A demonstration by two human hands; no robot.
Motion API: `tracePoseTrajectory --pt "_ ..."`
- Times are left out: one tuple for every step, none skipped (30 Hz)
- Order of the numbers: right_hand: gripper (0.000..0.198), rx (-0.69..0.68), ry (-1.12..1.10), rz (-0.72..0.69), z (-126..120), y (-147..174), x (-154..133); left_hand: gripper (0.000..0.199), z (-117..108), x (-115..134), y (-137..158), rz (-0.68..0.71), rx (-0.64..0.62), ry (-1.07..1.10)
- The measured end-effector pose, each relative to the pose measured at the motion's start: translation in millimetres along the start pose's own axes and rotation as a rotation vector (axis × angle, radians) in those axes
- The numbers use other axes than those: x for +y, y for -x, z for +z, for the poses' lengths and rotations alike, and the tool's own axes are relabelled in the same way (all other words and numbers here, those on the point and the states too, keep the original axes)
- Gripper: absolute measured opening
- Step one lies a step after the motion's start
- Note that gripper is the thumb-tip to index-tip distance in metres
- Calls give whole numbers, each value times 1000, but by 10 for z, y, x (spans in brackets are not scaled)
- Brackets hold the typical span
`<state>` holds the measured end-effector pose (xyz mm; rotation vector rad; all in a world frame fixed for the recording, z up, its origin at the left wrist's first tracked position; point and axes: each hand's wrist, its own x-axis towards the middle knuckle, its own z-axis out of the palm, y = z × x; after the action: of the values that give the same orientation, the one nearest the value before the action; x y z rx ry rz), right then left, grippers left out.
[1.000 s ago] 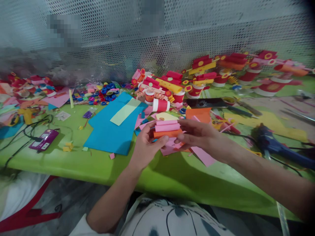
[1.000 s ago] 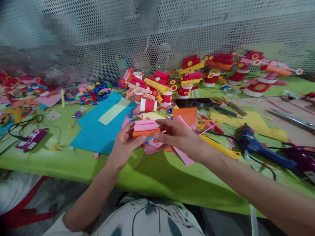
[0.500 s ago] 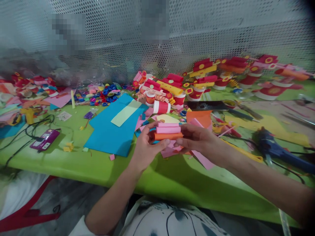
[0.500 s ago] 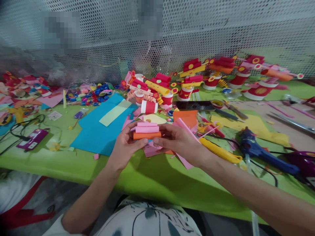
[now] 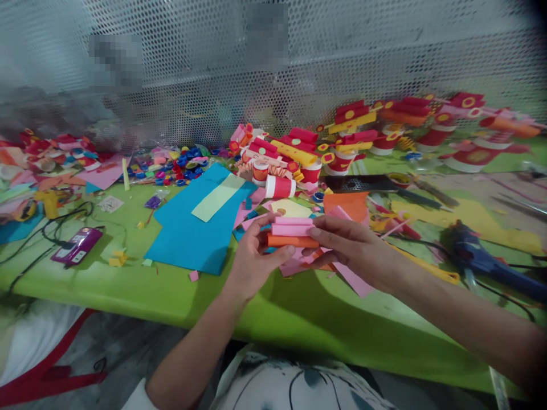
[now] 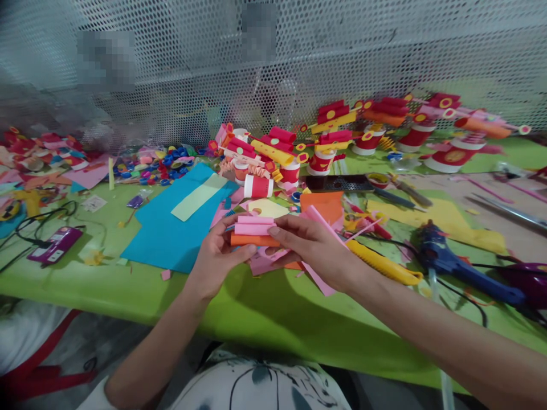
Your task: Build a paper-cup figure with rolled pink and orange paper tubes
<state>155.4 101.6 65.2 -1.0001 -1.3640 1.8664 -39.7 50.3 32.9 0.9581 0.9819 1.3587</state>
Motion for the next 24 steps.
tracePoseTrajectory --pt "24 -12 1 -8 -8 -5 6 72 2 3 1 -3 8 -1" --pt "26 -26 7 -15 -15 -11 11 72 3 5 1 -7 14 4" --pt "30 -40 20 -21 -20 -17 17 72 3 6 0 -12 19 15" --pt "34 -49 36 -23 -24 -22 22 73 2 5 -2 -17 21 30" --pt "39 -56 54 -20 -27 -26 26 73 1 2 -4 -18 21 47" --pt "42 -58 68 -14 -29 -27 31 74 -1 -2 -7 -15 23 61" --pt "43 -58 76 -9 -30 -27 36 73 -3 -7 -10 -13 25 69" --pt "43 -57 80 -4 -30 -26 40 72 -5 -12 -12 -11 27 70" --pt "42 -56 81 -1 -31 -24 45 71 -6 -16 -13 -7 25 67" --pt "42 -55 80 -2 -30 -22 49 70 -7 -19 -13 -4 19 62" --pt "41 -56 78 -4 -30 -20 53 70 -6 -21 -12 1 13 57" --pt "41 -60 77 -5 -29 -19 56 70 -5 -22 -12 4 8 51" --pt "42 -63 75 -7 -28 -20 58 69 -3 -22 -11 8 8 47" --pt "42 -66 72 -8 -26 -21 61 68 0 -22 -12 12 10 42" --pt "43 -67 70 -9 -24 -23 63 67 2 -21 -13 15 13 36" --pt "43 -64 70 -11 -22 -27 65 65 5 -19 -14 18 13 30" --pt "45 -59 72 -12 -21 -30 68 64 7 -17 -16 23 10 23" --pt "47 -54 75 -12 -21 -35 72 63 8 -16 -18 33 7 16" --pt "49 -54 80 -11 -22 -39 76 61 8 -15 -20 47 5 9" --pt "51 -56 84 -9 -24 -43 80 60 8 -14 -20 63 4 1" --pt "52 -58 85 -7 -27 -47 83 59 7 -14 -20 80 5 -6" --pt "53 -60 87 -4 -30 -49 86 58 6 -15 -19 94 2 -11" --pt "54 -60 89 0 -31 -50 88 58 5 -15 -17 104 -5 -16" --pt "53 -55 93 3 -30 -48 88 58 4 -16 -15 107 -13 -22"
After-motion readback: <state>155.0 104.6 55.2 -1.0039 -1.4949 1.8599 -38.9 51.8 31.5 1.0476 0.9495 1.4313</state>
